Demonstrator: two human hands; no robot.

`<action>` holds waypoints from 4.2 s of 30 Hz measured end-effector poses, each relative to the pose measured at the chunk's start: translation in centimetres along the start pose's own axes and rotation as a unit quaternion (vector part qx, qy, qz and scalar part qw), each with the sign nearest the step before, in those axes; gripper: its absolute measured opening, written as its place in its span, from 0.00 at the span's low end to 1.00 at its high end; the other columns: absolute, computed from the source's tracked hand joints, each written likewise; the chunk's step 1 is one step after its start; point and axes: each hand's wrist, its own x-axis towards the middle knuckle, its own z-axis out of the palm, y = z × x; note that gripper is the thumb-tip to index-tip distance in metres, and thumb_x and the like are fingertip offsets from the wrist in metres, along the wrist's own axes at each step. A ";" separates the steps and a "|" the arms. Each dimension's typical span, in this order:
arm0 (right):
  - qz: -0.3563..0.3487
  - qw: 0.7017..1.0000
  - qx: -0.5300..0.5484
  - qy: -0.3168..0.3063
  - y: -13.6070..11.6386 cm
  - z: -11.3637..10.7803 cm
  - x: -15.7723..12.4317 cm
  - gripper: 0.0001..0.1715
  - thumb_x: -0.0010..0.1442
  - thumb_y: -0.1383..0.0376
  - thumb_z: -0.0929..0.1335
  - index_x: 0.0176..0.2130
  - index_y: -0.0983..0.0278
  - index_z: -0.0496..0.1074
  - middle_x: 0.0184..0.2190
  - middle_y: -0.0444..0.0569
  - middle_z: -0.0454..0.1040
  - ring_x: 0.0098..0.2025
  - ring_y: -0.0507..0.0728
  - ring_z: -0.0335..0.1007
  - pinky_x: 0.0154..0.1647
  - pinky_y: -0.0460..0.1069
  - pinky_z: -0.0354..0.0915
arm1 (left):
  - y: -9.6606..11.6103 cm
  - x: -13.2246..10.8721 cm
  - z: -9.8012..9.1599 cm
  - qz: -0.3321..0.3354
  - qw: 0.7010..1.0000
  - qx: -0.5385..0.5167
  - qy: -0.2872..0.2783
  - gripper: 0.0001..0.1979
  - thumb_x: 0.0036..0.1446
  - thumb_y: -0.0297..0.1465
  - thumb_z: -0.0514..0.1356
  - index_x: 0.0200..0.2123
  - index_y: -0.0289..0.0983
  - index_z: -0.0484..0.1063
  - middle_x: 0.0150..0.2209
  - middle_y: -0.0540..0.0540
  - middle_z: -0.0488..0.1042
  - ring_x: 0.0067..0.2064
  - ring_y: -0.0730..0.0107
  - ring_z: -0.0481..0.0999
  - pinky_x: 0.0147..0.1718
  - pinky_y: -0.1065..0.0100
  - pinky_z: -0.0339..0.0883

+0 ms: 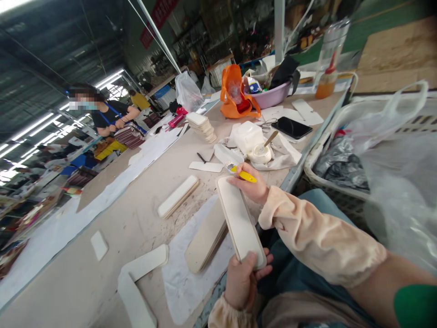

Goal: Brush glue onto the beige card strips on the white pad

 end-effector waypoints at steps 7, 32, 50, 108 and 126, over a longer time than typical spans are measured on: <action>-0.017 1.000 0.011 -0.006 0.1 0.0 -0.2 0.21 0.51 0.55 0.73 0.33 0.59 0.58 0.24 0.38 0.59 0.25 0.50 0.55 0.28 0.47 0.56 | -0.8 0.7 -0.7 -0.017 1.000 0.004 0.014 0.26 0.40 0.41 0.73 0.38 0.28 0.74 0.37 0.33 0.80 0.36 0.55 0.81 0.29 0.67 0.75; -0.037 0.996 -0.060 -0.061 -0.3 0.3 -1.0 0.21 0.53 0.56 0.73 0.35 0.58 0.58 0.22 0.37 0.55 0.23 0.50 0.50 0.24 0.47 0.50 | 0.3 -0.5 -3.0 -0.043 0.999 0.025 0.005 0.29 0.34 0.45 0.74 0.33 0.27 0.76 0.34 0.31 0.80 0.33 0.56 0.81 0.25 0.69 0.71; -0.093 0.934 -0.264 -0.223 -0.1 6.5 7.4 0.14 0.54 0.56 0.70 0.32 0.59 0.61 0.24 0.41 0.67 0.25 0.53 0.62 0.29 0.49 0.58 | 19.7 2.6 -14.6 0.282 0.873 0.322 0.231 0.22 0.48 0.46 0.63 0.36 0.33 0.77 0.29 0.45 0.77 0.30 0.65 0.73 0.29 0.67 0.64; 0.145 0.955 -0.062 -0.250 -1.2 8.0 -9.1 0.21 0.64 0.50 0.63 0.36 0.65 0.69 0.15 0.39 0.58 0.18 0.48 0.52 0.18 0.45 0.48 | 5.5 1.9 -17.3 0.435 0.746 0.491 0.112 0.54 0.44 0.36 0.69 0.67 0.40 0.39 0.58 0.37 0.65 0.61 0.49 0.64 0.60 0.45 0.57; 0.194 0.932 -0.083 -0.295 1.3 11.4 -11.0 0.20 0.63 0.50 0.63 0.34 0.64 0.68 0.15 0.37 0.58 0.19 0.48 0.53 0.21 0.45 0.52 | 5.3 2.0 -17.3 0.413 0.759 0.486 0.130 0.56 0.46 0.35 0.68 0.68 0.41 0.32 0.57 0.39 0.67 0.57 0.53 0.68 0.56 0.50 0.63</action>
